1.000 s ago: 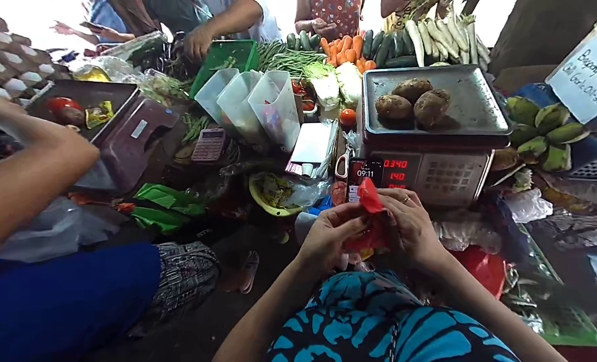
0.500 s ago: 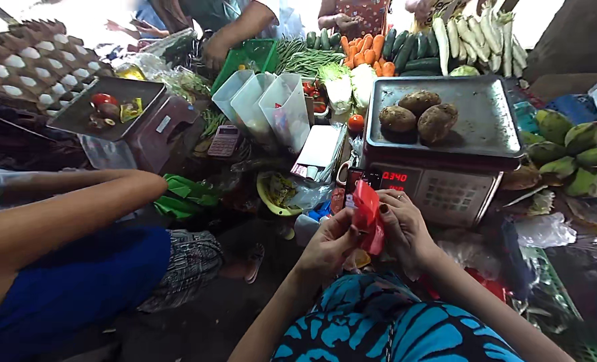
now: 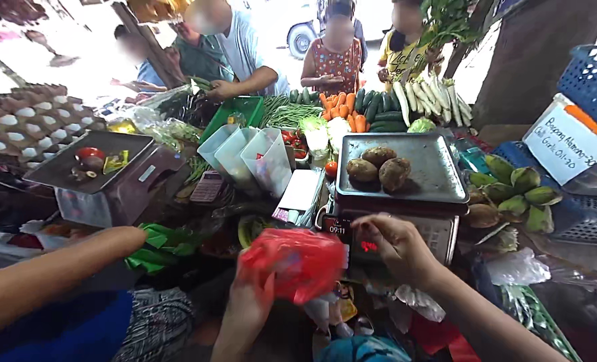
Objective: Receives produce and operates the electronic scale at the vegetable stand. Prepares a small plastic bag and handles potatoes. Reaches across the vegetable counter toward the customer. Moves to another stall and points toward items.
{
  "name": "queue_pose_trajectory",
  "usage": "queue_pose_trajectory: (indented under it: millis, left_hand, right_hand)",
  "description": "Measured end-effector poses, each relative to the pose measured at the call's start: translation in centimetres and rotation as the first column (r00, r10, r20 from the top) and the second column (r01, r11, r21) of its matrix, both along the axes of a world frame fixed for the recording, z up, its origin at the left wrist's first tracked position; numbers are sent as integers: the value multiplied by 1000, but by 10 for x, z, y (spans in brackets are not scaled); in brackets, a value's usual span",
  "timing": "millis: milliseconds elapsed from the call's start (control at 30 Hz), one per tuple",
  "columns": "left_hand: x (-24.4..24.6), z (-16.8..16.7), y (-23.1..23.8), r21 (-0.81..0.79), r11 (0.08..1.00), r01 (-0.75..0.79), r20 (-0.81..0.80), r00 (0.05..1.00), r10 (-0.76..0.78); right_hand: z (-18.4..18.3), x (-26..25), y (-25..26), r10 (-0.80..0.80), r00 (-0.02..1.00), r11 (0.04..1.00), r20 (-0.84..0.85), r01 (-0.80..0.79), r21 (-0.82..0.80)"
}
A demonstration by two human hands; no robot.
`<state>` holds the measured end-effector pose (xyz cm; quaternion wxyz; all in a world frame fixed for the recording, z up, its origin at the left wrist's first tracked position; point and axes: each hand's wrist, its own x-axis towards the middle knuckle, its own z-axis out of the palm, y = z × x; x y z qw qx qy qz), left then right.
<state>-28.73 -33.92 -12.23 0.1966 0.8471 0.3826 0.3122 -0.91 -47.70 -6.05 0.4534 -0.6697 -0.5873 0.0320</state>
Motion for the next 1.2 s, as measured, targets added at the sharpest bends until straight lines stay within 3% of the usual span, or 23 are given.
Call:
queue_pose_trajectory:
  millis: [33, 67, 133, 200, 333, 500, 733, 900, 967, 1033, 1100, 1133, 1200]
  left_hand:
    - [-8, 2, 1, 11, 997, -75, -67, 995, 75]
    - [-15, 3, 3, 5, 993, -120, -101, 988, 120]
    - [-27, 10, 5, -62, 982, -181, -132, 976, 172]
    - [-35, 16, 4, -145, 962, -233, -173, 963, 208]
    - [-46, 19, 6, -186, 938, -293, -196, 946, 257]
    - [-64, 7, 9, -148, 955, -255, -105, 965, 242]
    - [-77, 5, 3, -122, 965, -232, -93, 971, 221]
    - [-81, 0, 9, -97, 970, -224, -205, 958, 201]
    - [-79, 4, 12, -169, 951, -258, -295, 934, 201]
    - [-71, 16, 15, -260, 923, -283, -376, 910, 173]
    - [-59, 28, 18, -310, 918, -246, -365, 923, 124]
    - [-52, 33, 19, -317, 926, -204, -320, 942, 98]
    - [-36, 42, 18, -329, 936, -125, -240, 970, 45]
  right_hand:
    - [7, 9, 11, -152, 969, 988, 195, 157, -7]
    - [13, 20, 24, -279, 916, 951, 287, 304, -48]
    - [26, 44, 51, -415, 866, 837, 279, 484, -254]
    - [31, 60, 74, -458, 852, 743, 254, 524, -418]
    - [29, 64, 97, -435, 855, 715, 282, 519, -469]
    - [37, 73, 104, -274, 876, 691, 398, 467, -552]
    - [31, 106, 102, -142, 907, 824, 397, 330, -460]
    - [25, 136, 98, -14, 936, 919, 352, 151, -364]
    - [23, 141, 98, 6, 968, 964, 250, 61, -259]
    - [28, 133, 92, 45, 999, 990, 17, -43, -133]
    - [35, 109, 84, 176, 947, 984, -268, -170, 43]
    - [35, 91, 80, 311, 849, 950, -427, -273, 150]
    - [28, 48, 73, 576, 512, 789, -637, -553, 269]
